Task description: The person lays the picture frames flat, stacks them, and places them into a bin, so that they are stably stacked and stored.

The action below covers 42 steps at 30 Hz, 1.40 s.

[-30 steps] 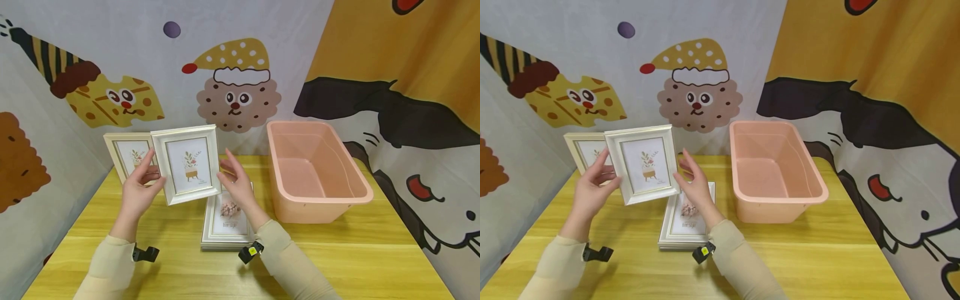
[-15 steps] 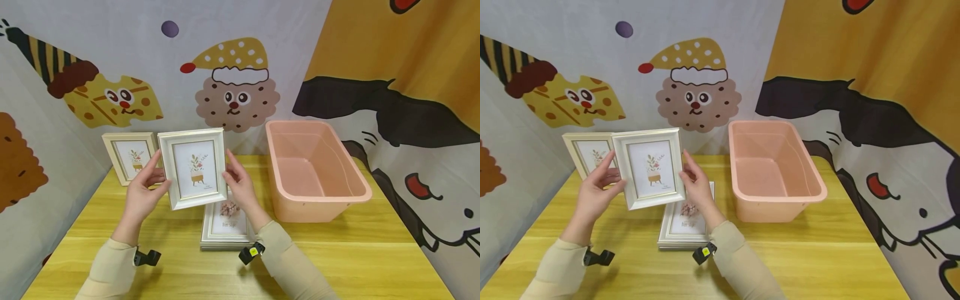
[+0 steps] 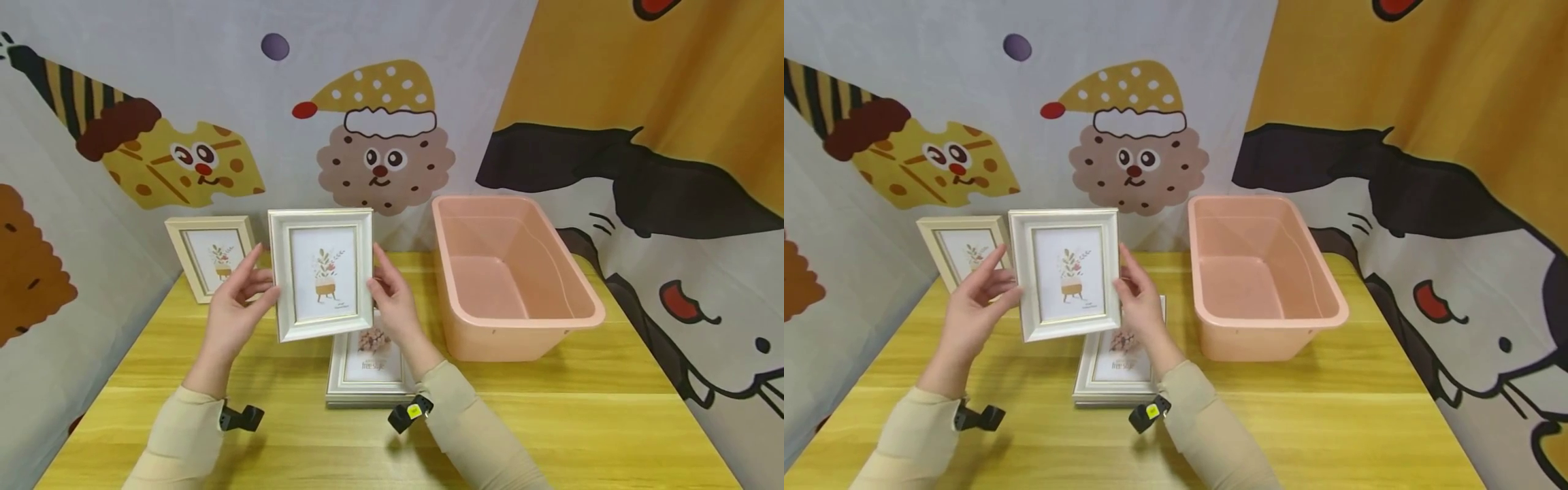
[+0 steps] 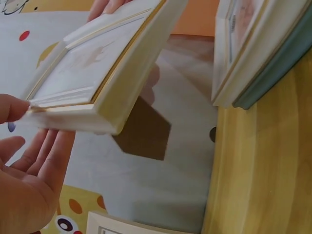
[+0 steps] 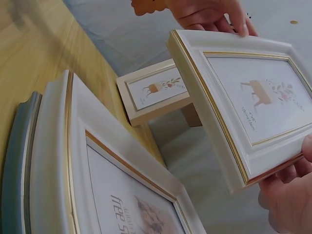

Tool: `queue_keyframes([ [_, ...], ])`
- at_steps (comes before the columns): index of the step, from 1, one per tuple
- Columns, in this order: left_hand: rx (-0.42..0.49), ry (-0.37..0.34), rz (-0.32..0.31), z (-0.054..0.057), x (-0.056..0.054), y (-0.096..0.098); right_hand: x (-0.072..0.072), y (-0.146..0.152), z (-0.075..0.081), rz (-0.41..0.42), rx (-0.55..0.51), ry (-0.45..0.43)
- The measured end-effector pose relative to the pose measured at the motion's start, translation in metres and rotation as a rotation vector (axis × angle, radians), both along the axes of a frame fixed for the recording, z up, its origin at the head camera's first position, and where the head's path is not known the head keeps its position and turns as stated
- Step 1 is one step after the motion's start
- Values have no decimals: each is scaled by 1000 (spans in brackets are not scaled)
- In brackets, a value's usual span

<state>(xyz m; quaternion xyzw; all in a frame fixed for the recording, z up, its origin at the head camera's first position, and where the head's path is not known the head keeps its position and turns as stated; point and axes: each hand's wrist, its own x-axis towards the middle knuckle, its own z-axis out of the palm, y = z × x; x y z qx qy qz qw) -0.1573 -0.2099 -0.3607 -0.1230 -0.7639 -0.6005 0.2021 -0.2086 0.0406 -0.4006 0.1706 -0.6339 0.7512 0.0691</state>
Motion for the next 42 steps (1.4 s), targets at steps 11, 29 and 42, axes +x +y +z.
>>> queue_keyframes([
  [11, 66, 151, -79, 17, -3, -7, 0, 5, -5, 99, -227, -90],
  [29, 82, 124, -230, 27, 1, 4, 1, 15, -14, 527, -640, -67],
  [42, 56, 99, -385, 21, 21, 13, 1, 14, -17, 559, -714, -91],
])
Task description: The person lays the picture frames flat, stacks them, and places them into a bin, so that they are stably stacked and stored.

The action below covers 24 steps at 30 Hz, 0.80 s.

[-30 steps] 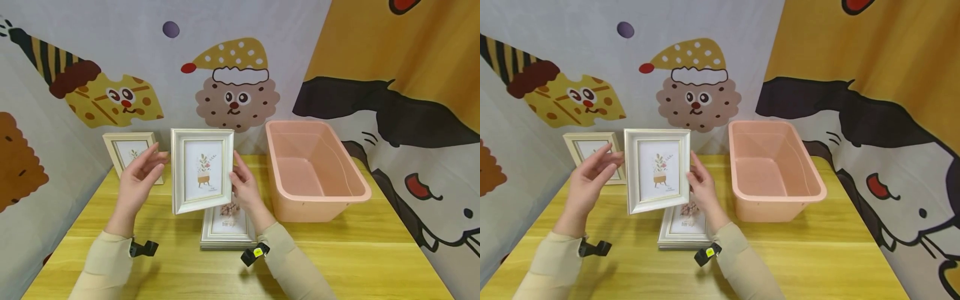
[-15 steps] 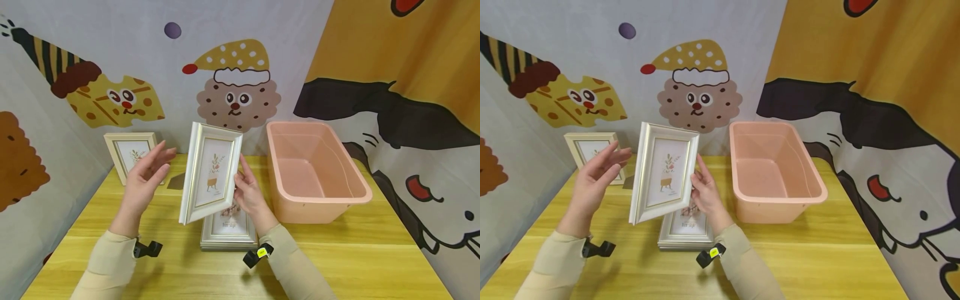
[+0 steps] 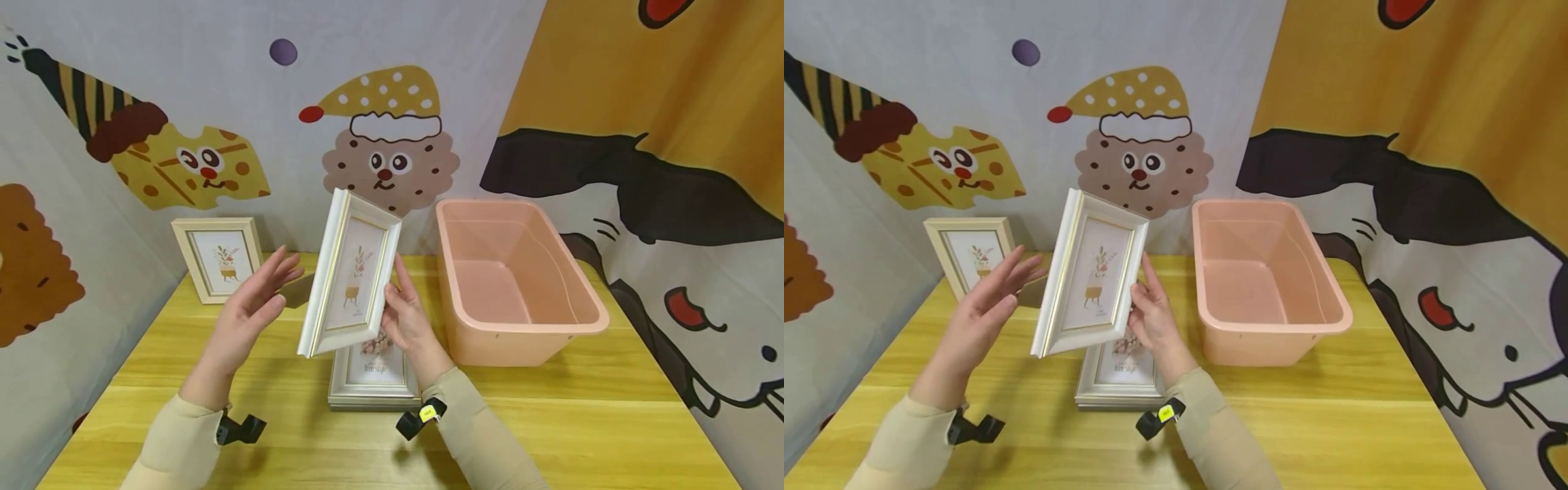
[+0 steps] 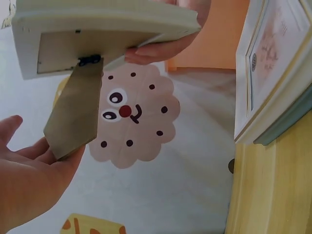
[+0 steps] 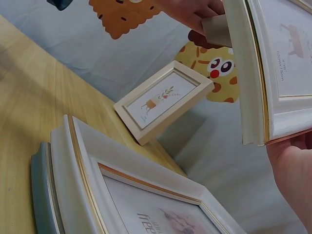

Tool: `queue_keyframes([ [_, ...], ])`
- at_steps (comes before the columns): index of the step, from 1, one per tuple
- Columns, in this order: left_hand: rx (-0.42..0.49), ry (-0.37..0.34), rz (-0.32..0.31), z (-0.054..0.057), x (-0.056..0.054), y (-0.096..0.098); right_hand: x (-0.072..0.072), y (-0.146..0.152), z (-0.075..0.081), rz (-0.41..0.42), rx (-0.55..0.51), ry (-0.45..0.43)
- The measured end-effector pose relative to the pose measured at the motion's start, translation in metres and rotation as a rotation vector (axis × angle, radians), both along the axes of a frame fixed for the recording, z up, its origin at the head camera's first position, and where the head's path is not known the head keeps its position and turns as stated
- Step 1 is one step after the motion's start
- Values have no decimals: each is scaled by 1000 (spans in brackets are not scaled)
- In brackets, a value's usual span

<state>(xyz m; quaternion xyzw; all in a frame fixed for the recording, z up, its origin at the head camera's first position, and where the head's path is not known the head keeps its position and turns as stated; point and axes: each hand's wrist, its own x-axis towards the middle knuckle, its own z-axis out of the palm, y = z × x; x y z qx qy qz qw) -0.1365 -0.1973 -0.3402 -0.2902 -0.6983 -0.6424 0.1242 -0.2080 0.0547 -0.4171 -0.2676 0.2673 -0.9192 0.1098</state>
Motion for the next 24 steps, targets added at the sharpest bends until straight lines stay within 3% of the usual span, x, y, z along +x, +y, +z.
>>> queue_keyframes([
  [5, -45, 14, 26, -4, 7, 0, 0, -1, 1, -23, 1, -50],
  [17, -73, 53, -52, -9, 11, 3, -1, -1, -1, -95, 22, -124],
  [24, -83, 87, -40, -10, 12, 7, -1, -1, -3, -127, 34, -159],
])
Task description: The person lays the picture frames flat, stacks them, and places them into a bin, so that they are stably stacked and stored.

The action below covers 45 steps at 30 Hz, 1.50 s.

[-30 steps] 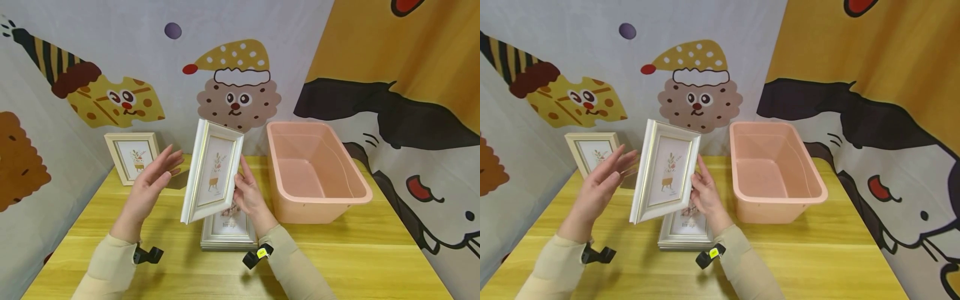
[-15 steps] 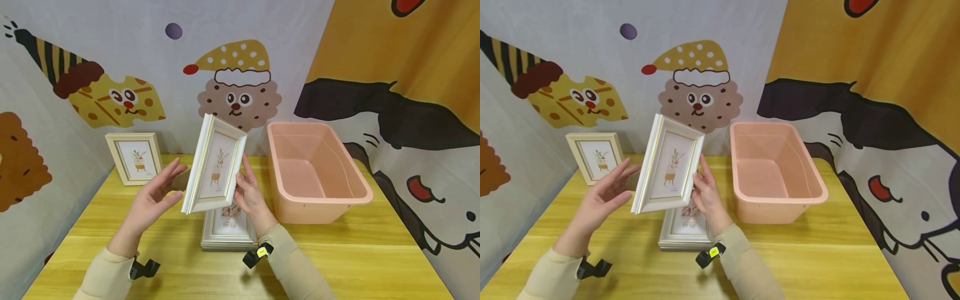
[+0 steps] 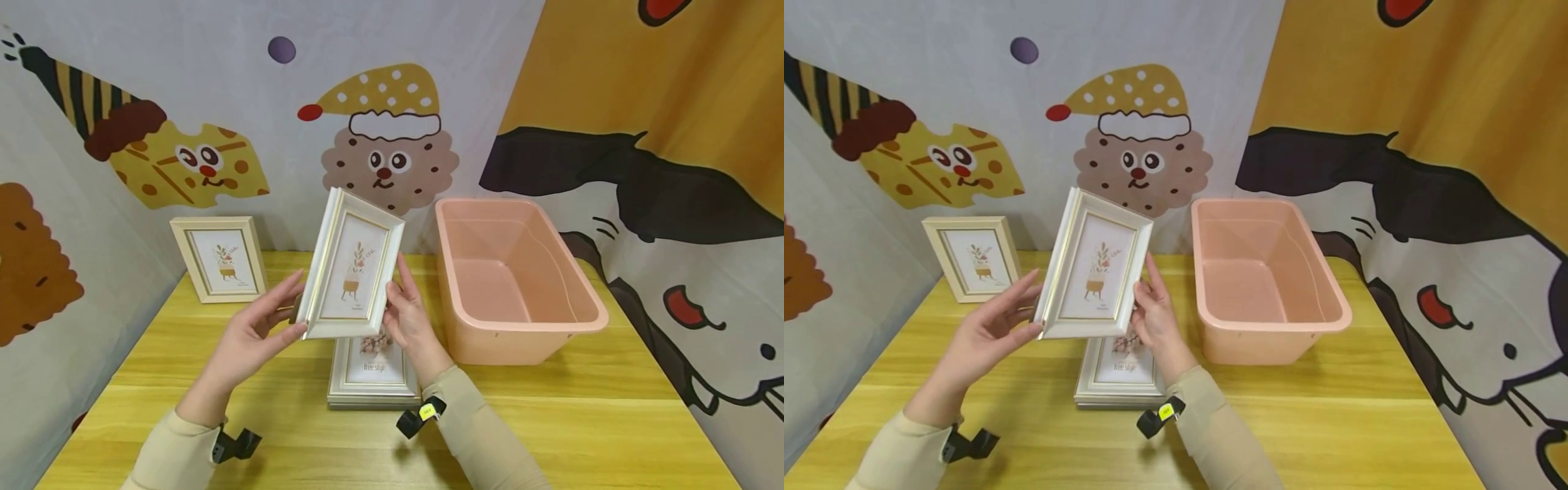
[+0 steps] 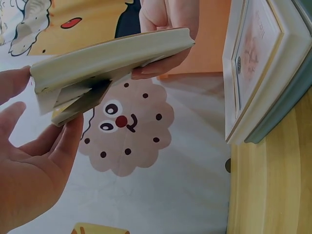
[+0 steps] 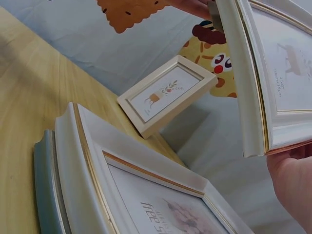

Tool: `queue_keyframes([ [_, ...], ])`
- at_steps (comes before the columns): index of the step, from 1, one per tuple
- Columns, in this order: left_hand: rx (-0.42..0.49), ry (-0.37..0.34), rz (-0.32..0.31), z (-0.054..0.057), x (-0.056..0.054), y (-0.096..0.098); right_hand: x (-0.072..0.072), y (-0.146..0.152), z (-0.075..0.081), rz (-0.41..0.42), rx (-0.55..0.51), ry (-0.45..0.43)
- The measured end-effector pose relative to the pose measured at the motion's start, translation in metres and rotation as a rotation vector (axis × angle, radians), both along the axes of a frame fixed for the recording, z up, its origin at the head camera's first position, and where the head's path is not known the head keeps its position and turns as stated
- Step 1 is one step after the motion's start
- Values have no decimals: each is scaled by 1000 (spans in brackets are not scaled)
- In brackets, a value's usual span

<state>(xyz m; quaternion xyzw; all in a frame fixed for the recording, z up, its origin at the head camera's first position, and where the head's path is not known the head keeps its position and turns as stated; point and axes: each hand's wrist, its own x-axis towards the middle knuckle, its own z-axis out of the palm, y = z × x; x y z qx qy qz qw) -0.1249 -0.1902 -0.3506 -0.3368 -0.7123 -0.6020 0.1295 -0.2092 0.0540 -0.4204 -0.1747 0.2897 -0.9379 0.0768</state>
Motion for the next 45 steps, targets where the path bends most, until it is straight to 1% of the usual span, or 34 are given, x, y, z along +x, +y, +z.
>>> queue_keyframes([
  [4, -44, -8, 13, -1, 0, -1, 0, 0, -1, -22, 15, -11],
  [7, -38, 2, 6, -3, -1, -1, 0, 0, -1, -39, 35, -11],
  [10, -41, 3, 14, -6, -2, -2, 0, 0, -1, -61, 66, -24],
  [16, -97, -49, 82, -11, -3, -3, 3, 0, 3, -122, 139, -74],
  [22, -105, -106, 108, -16, -7, -5, 7, 2, 7, -169, 204, -119],
  [27, -90, -173, 103, -21, -9, -7, 11, 7, 6, -172, 260, -139],
  [34, -87, -253, 105, -26, -9, -8, 16, 12, 5, -174, 352, -142],
  [37, -85, -278, 90, -29, -9, -8, 18, 15, 5, -183, 402, -153],
  [40, -77, -287, 66, -33, -9, -8, 20, 20, 5, -195, 449, -163],
  [45, -54, -315, 28, -39, -10, -8, 24, 26, 4, -218, 520, -143],
])
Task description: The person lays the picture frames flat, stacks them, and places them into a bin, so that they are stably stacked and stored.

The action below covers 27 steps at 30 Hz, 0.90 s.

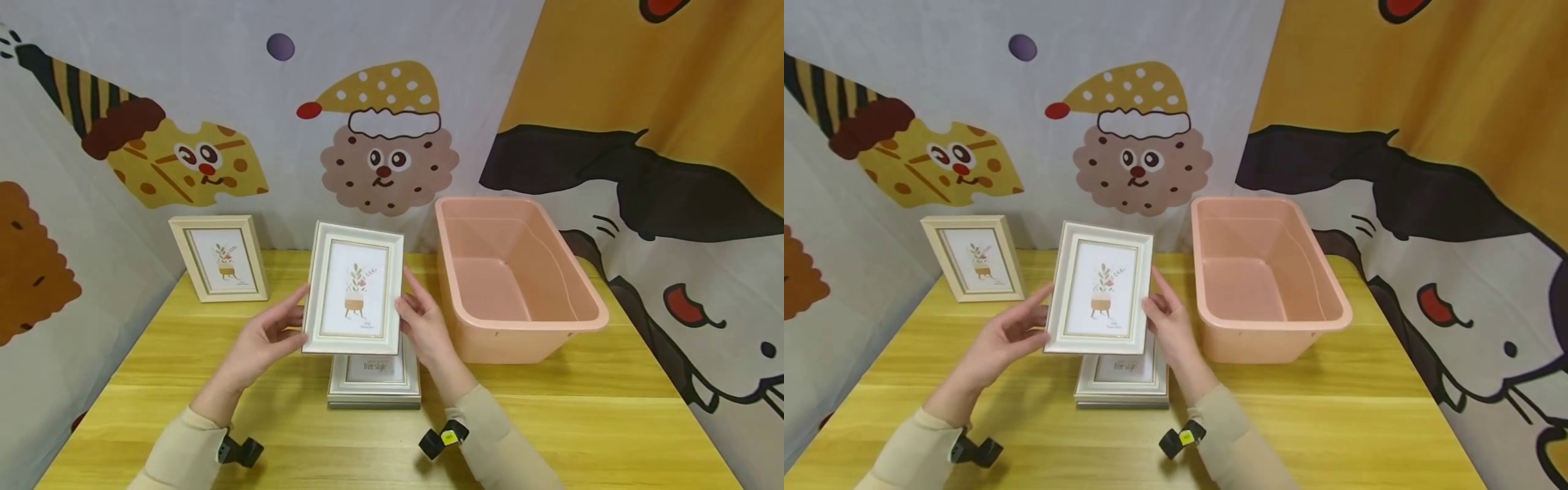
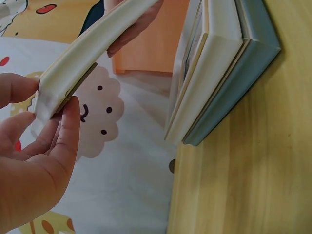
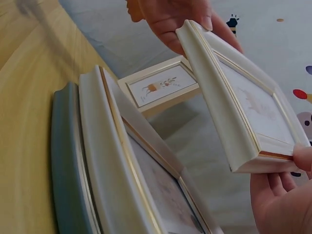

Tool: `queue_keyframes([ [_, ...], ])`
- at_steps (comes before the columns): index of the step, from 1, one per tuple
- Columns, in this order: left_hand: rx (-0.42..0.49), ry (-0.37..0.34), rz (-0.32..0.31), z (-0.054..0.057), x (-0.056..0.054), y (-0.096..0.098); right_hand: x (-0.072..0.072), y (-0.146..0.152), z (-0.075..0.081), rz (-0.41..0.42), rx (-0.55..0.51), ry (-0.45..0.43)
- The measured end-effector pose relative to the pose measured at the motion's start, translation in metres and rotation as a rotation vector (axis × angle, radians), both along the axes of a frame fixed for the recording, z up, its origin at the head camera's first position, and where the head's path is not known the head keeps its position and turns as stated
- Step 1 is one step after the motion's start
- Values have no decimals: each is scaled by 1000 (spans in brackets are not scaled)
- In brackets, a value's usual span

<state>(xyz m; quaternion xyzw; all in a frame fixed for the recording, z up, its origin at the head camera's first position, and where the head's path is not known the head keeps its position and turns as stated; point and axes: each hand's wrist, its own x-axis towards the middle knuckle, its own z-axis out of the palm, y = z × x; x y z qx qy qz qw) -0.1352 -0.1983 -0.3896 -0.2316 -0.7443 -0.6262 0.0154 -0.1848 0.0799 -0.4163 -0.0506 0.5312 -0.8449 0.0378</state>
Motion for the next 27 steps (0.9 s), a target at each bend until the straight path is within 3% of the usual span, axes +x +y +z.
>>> queue_keyframes([
  [11, 74, -84, -40, -17, -1, 1, 11, 9, -5, -68, 169, -10],
  [22, 86, -160, -61, -32, 0, 6, 22, 23, -16, -58, 298, 19],
  [27, 78, -187, -60, -40, 0, 8, 26, 27, -20, -61, 349, -8],
])
